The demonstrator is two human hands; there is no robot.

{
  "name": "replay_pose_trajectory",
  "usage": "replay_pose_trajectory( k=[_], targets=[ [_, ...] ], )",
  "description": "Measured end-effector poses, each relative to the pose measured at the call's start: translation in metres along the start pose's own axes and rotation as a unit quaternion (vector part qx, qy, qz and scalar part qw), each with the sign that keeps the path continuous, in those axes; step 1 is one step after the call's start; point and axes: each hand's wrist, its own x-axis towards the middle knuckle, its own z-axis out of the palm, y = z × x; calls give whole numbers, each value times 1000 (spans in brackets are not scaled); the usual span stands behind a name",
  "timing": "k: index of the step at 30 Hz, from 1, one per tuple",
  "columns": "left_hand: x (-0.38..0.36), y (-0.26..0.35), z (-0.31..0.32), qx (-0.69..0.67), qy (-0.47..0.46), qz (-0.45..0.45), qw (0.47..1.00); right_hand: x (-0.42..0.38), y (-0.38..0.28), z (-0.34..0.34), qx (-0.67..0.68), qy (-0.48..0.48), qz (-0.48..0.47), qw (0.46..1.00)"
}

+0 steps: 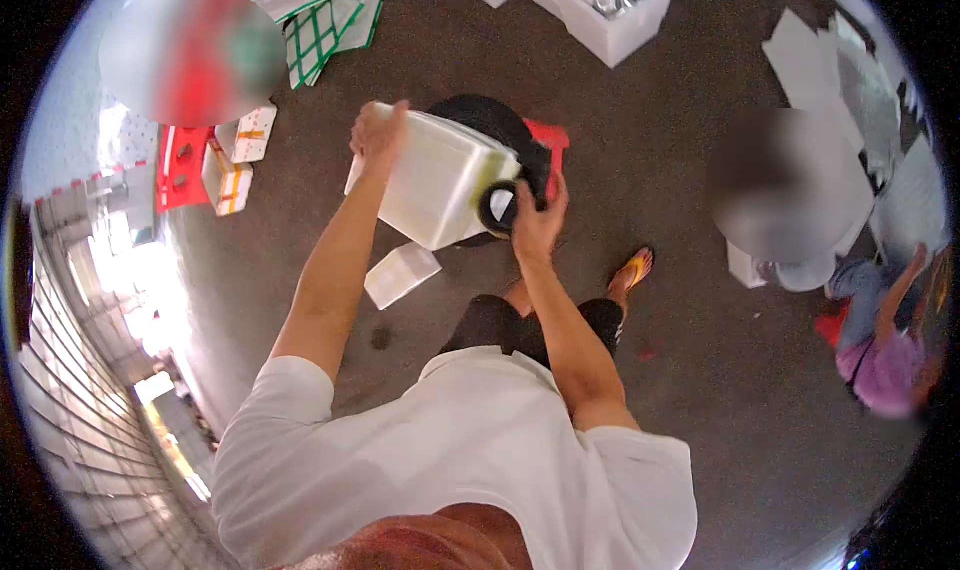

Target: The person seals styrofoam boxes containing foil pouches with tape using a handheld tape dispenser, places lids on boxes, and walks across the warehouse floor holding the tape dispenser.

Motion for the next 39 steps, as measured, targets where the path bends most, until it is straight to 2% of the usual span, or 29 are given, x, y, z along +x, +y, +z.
replay_pose_trajectory(
  k=[1,2,3,4,6,7,8,9,11,12,14,15,16,17,18,20,21,22,24,26,30,31,32,33,34,35,37,38,39],
  targets=[
    [10,-11,-1,-20,9,-10,1000,8,-7,-11,108,4,36,993],
    [21,-30,8,-182,31,60,981,18,-15,-21,212,5,78,974],
    [26,-51,11,-332,57,130,933,29,-36,-30,229,-18,113,967],
    [23,-70,0,-340,66,122,930,40,-63,-27,249,-38,148,957],
    [1,-110,-20,-459,176,-106,864,71,-85,8,269,-153,125,943],
    [-12,-131,-13,-647,2,-194,738,84,-89,35,242,-224,139,934],
    [-25,-151,-3,-777,-172,-262,545,95,-89,67,213,-292,153,920],
    [-40,-156,1,-781,-170,-263,541,106,-75,102,206,-312,198,906],
    [-63,-148,13,-745,-262,-159,593,87,-69,148,186,-322,244,896],
    [-67,-145,9,-751,-258,-160,587,70,-76,160,171,-314,247,900],
    [-72,-142,-5,-718,-249,-162,629,54,-79,166,167,-313,238,904],
    [-72,-138,-15,-724,-247,-158,624,51,-84,165,194,-320,231,898],
    [-75,-135,-25,-728,-200,-146,639,49,-88,162,223,-325,224,891],
    [-81,-136,-27,-728,-156,-139,653,40,-98,154,259,-336,211,881],
    [-86,-144,-19,-731,-159,-142,648,32,-112,141,265,-369,208,866],
    [-86,-160,0,-722,-99,-31,684,24,-119,114,313,-402,216,833],
    [-98,-159,9,-730,-68,-54,678,24,-112,99,312,-425,214,823],
    [-110,-162,24,-714,-53,-33,698,23,-101,83,320,-417,209,825],
    [-127,-177,79,-718,-85,-25,690,28,-65,51,245,-369,255,860],
    [-145,-178,129,-499,-114,-23,859,38,-21,28,265,-288,279,877],
    [-151,-143,120,-499,-90,22,861,57,-28,-4,250,-241,301,888],
    [-156,-138,111,-444,-65,31,893,65,-22,-18,231,-280,265,893],
    [-159,-128,99,-388,-38,44,920,74,-21,-36,246,-268,265,893],
    [-157,-124,92,-374,-50,52,924,76,-23,-55,177,-261,238,919],
    [-147,-119,82,-255,38,188,948,77,-26,-68,106,-250,212,939],
    [-140,-110,76,-129,123,322,930,73,-32,-83,99,-196,231,948],
    [-119,-62,47,-68,41,510,856,77,-17,-112,69,-176,250,949],
    [-108,-37,44,-65,27,517,853,80,-11,-124,27,-176,260,949],
    [-97,-14,45,-9,-26,582,813,82,-6,-131,35,-167,266,949]
  ],
)
